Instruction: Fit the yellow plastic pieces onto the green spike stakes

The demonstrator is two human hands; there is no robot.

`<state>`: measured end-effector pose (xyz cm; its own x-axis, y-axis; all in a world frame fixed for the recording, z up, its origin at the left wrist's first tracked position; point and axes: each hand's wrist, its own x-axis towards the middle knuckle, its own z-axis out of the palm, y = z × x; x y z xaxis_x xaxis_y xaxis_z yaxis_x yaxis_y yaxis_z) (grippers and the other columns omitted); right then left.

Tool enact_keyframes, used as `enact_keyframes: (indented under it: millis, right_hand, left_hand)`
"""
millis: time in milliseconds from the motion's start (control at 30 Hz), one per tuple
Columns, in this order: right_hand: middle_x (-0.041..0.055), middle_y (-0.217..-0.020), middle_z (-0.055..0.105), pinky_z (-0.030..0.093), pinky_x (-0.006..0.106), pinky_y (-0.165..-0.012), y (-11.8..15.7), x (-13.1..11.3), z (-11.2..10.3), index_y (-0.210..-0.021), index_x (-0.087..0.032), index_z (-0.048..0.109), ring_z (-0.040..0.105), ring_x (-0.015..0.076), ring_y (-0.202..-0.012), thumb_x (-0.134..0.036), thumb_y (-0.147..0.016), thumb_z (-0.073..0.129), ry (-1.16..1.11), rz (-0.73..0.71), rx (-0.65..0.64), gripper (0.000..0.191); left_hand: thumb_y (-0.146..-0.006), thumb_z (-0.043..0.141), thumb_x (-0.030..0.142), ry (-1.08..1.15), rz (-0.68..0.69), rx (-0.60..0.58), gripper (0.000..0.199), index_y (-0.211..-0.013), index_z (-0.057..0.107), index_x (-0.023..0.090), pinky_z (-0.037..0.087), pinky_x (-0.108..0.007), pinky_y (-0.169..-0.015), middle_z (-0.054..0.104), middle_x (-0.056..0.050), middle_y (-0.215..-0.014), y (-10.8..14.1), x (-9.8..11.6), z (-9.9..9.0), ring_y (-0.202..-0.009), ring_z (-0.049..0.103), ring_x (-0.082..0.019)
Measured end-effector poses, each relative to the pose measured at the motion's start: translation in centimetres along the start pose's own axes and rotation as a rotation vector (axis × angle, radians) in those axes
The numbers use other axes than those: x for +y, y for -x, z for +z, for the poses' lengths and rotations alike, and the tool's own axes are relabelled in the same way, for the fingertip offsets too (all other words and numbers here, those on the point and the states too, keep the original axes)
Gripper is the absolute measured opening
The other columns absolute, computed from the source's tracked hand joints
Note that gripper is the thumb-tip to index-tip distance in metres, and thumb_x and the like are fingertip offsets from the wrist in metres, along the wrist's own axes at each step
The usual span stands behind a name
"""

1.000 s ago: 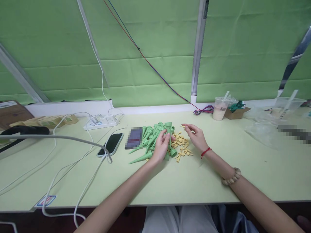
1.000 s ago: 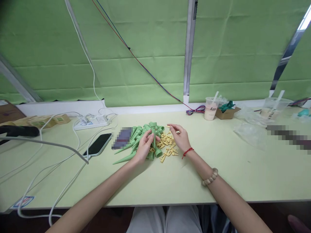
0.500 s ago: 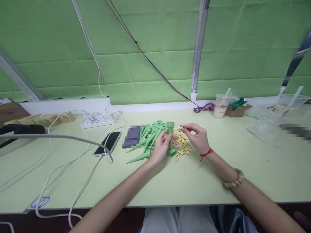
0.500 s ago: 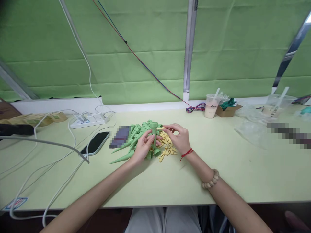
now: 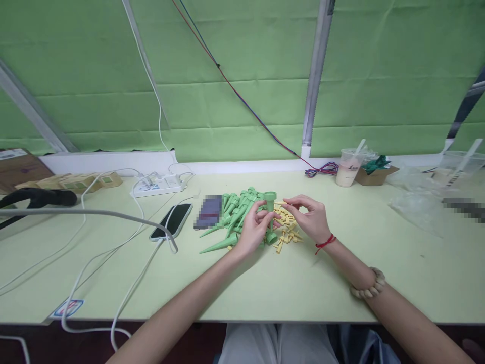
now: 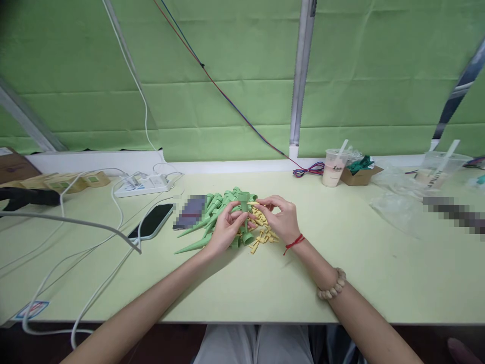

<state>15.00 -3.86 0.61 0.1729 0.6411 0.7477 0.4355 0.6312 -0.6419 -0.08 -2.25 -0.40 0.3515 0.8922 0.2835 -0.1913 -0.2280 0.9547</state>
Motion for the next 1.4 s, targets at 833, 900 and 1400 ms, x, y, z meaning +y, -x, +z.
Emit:
enact_keyframes:
  millis: [833,900,1400]
  right_hand:
    - [0.0041,-0.072,0.062,0.05,0.03,-0.063,0.2,0.2,0.3,-0.073,-0.019,0.06,0.057,0.0148,-0.063,-0.039,-0.078,0.057,0.054,0.008,-0.162,0.021]
    - [0.0045,-0.075,0.061,0.049,0.03,-0.064,0.0,0.4,0.0,-0.078,-0.02,0.06,0.057,0.0149,-0.063,-0.038,-0.08,0.054,0.131,-0.07,-0.196,0.02]
    - [0.0045,-0.083,0.055,0.041,0.026,-0.058,-0.2,1.2,-0.8,-0.086,-0.02,0.055,0.051,0.0111,-0.057,-0.038,-0.088,0.042,0.395,-0.163,-0.328,0.023]
  left_hand:
    - [-0.079,0.051,0.036,-0.252,0.051,0.029,0.027,-0.084,0.063,0.012,0.043,-0.027,-0.061,0.059,-0.002,-0.062,-0.2,0.9,-0.7,-0.053,0.054,-0.014]
    - [-0.078,0.053,0.035,-0.239,0.043,0.06,0.029,-0.091,0.064,0.011,0.044,-0.028,-0.061,0.06,-0.001,-0.061,-0.4,1.2,-0.8,-0.051,0.054,-0.013]
    - [-0.074,0.057,0.038,-0.239,-0.006,0.078,0.041,-0.103,0.062,0.01,0.04,-0.024,-0.048,0.058,0.0,-0.057,-0.2,0.6,-0.5,-0.046,0.054,-0.012]
